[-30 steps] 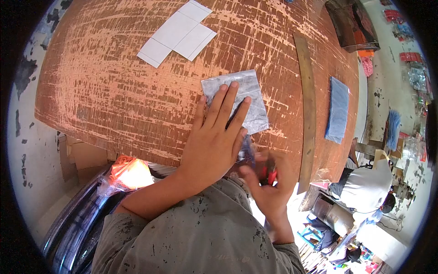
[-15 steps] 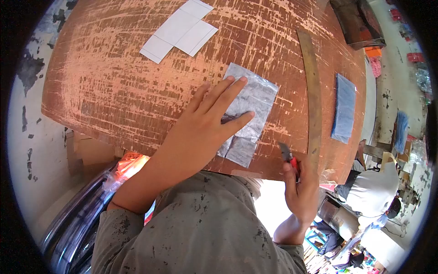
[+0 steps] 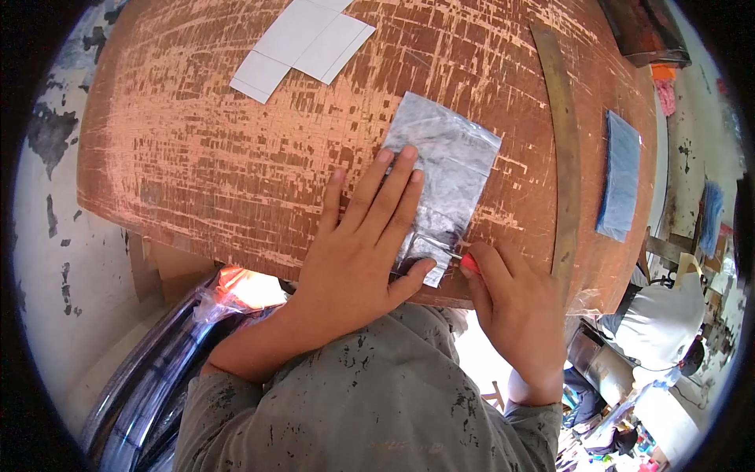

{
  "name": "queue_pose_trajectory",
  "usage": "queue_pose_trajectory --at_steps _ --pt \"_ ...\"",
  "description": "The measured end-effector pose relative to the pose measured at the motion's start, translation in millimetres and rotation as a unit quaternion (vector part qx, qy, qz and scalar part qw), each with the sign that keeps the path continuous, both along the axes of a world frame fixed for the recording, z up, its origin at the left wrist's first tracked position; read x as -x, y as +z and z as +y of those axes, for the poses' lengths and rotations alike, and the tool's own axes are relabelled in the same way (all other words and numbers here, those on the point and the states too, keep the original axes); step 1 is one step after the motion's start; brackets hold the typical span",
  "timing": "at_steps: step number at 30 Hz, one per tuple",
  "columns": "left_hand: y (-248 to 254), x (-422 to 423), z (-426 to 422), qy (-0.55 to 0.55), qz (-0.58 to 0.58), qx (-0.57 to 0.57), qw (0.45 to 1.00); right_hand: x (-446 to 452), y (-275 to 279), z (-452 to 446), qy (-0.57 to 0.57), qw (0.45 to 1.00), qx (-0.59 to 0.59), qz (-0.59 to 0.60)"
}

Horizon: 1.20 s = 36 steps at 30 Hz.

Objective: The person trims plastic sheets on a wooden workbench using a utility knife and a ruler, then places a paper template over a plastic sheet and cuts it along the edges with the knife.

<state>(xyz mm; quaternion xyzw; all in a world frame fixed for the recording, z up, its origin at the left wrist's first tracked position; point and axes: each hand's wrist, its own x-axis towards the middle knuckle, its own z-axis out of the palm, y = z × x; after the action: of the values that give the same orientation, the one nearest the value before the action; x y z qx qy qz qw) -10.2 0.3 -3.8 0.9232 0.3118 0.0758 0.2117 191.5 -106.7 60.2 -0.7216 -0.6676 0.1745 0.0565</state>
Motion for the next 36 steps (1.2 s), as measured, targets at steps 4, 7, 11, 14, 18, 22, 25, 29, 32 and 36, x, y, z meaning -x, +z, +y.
queue_pose_trajectory --at_steps 4,7,11,14,18,22,25,29,32,36 --pt "0.0 -0.1 0.0 0.003 -0.004 0.011 1.0 -3.5 3.9 7.9 0.033 0.999 0.013 -0.008" --pt "-0.5 0.1 0.9 0.003 -0.013 0.019 1.0 -3.5 5.6 11.4 0.039 0.999 0.033 -0.01" --pt "-2.3 1.0 1.3 0.004 -0.017 0.019 1.0 -2.6 7.1 14.6 0.033 0.999 0.039 -0.007" --pt "-3.2 1.1 1.1 0.003 -0.019 0.015 1.0 -3.8 6.1 13.7 0.028 0.999 0.041 -0.014" --pt "-3.3 1.5 1.3 -0.001 -0.015 0.016 1.0 -5.3 8.2 15.6 0.035 0.998 0.043 -0.012" --pt "-3.1 1.3 1.4 -0.001 -0.012 0.014 1.0 -5.9 8.3 16.4 0.04 0.998 0.052 -0.009" --pt "-2.5 1.5 1.1 -0.002 -0.01 0.014 1.0 -6.5 9.1 16.9 0.044 0.997 0.059 -0.011" --pt "-3.7 1.5 0.5 -0.003 -0.008 0.023 1.0 -5.8 11.9 20.5 0.057 0.996 0.071 -0.005" --pt "-1.2 0.3 0.7 0.0 -0.011 0.025 1.0 -5.4 15.2 24.5 0.082 0.989 0.123 -0.02" --pt "-2.3 -1.2 -2.2 0.012 0.007 0.014 1.0 -10.2 13.4 24.2 0.102 0.985 0.138 -0.012"
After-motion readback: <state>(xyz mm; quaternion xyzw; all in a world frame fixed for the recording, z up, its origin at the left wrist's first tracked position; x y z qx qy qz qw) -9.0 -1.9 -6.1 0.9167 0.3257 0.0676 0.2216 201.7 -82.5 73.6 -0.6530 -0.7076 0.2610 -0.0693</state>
